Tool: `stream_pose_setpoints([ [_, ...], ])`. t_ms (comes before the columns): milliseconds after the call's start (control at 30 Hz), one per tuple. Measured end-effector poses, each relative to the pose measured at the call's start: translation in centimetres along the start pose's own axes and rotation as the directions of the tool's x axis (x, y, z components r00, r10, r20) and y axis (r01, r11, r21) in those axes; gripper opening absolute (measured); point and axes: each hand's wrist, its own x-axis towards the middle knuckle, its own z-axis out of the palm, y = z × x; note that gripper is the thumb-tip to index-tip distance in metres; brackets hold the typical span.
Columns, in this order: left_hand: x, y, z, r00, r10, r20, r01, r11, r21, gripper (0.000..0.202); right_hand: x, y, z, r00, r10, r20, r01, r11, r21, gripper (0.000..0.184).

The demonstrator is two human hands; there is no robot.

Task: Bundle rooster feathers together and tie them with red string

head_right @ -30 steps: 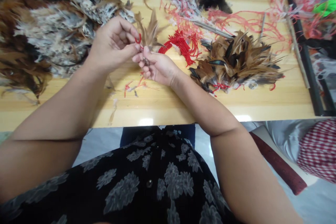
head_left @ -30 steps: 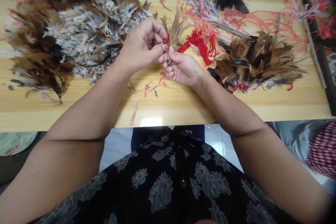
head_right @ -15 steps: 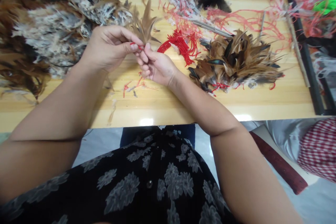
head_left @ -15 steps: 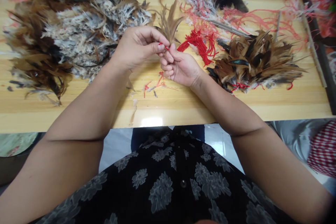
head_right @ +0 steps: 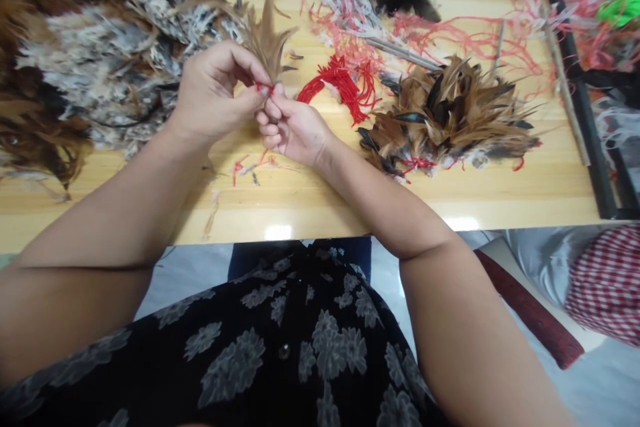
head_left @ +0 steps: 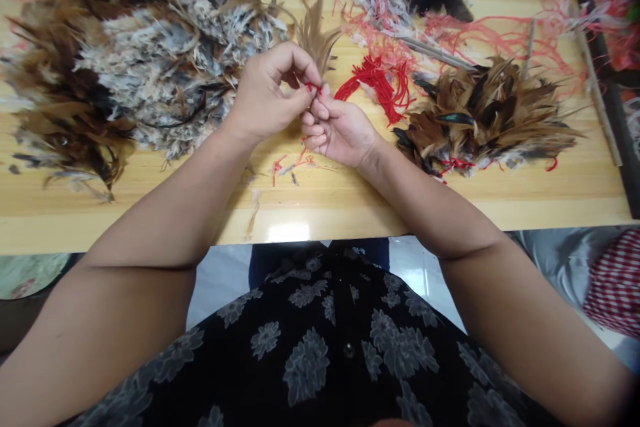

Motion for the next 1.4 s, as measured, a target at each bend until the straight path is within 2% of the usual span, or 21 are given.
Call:
stream_pose_setpoints([
  [67, 0.0, -0.1, 0.0, 0.991, 0.13, 0.036, -0.132, 0.988, 0.076, 0.045, 0.1, 0.2, 0.1, 1.0, 0.007, -0.003, -0.007, 1.0, 0.005, 0.064],
  [100, 0.0, 0.2, -0.1, 0.987, 0.15, 0.058, -0.156, 0.982, 0.105, 0.044, 0.1, 0.2, 0.1, 1.0, 0.008, -0.004, -0.008, 1.0, 0.009, 0.064],
  [133, 0.0, 0.6, -0.1, 0.991, 0.117, 0.057, -0.124, 0.983, 0.133, 0.04, 0.2, 0.3, 0.1, 1.0, 0.008, -0.005, -0.008, 1.0, 0.013, 0.063],
  [200, -0.2, 1.5, 0.0, 0.999, -0.031, 0.036, 0.026, 0.988, 0.155, 0.029, 0.3, 0.4, 0.1, 1.0, 0.007, -0.009, -0.006, 1.0, 0.019, 0.061],
  [267, -0.5, 2.0, 0.3, 0.985, -0.17, 0.007, 0.168, 0.98, 0.11, 0.024, 0.3, 0.5, 0.1, 1.0, 0.008, -0.014, -0.008, 1.0, 0.014, 0.06],
  [300, -0.6, 2.1, 0.5, 0.979, -0.205, 0.005, 0.204, 0.977, 0.063, 0.025, 0.4, 0.5, 0.1, 1.0, 0.011, -0.011, -0.01, 1.0, 0.008, 0.06],
  [467, -1.1, 1.2, 1.6, 0.961, -0.265, 0.076, 0.272, 0.955, -0.121, 0.04, 0.4, 0.6, 0.0, 1.0, 0.018, 0.02, -0.018, 1.0, 0.012, 0.058],
  [667, -1.2, 1.5, 1.9, 0.953, -0.304, 0.018, 0.304, 0.946, -0.113, 0.048, 0.3, 0.6, 0.2, 0.999, 0.045, 0.013, -0.046, 0.994, 0.104, 0.061],
  [800, -1.4, 0.8, 1.9, 0.944, -0.33, 0.018, 0.33, 0.939, -0.098, 0.046, 0.4, 0.5, 0.2, 0.997, 0.072, 0.014, -0.074, 0.986, 0.147, 0.062],
  [967, -1.6, -0.3, 1.6, 0.94, -0.338, 0.039, 0.341, 0.935, -0.1, 0.042, 0.4, 0.5, 0.2, 0.995, 0.098, 0.002, -0.098, 0.99, 0.098, 0.064],
  [1100, -1.8, -0.7, 1.8, 0.938, -0.344, 0.033, 0.346, 0.931, -0.119, 0.036, 0.3, 0.6, 0.2, 0.995, 0.101, 0.003, -0.101, 0.995, -0.015, 0.057],
  [1200, -1.8, -1.4, 2.2, 0.933, -0.361, 0.0, 0.358, 0.924, -0.138, 0.037, 0.0, 0.8, 0.4, 0.999, 0.048, -0.02, -0.05, 0.989, -0.136, 0.048],
  [1300, -1.6, -2.3, 2.0, 0.944, -0.321, -0.07, 0.313, 0.944, -0.104, 0.044, -0.6, 0.7, 0.8, 0.99, -0.092, -0.103, 0.056, 0.95, -0.307, 0.044],
  [1367, -1.4, -2.8, 1.2, 0.953, -0.287, -0.091, 0.285, 0.958, -0.044, 0.043, -0.9, 0.3, 0.9, 0.95, -0.256, -0.18, 0.154, 0.883, -0.443, 0.045],
  [1400, -1.3, -2.9, 0.7, 0.956, -0.283, -0.075, 0.283, 0.959, -0.01, 0.039, -1.0, 0.0, 0.9, 0.909, -0.361, -0.207, 0.211, 0.829, -0.517, 0.046],
])
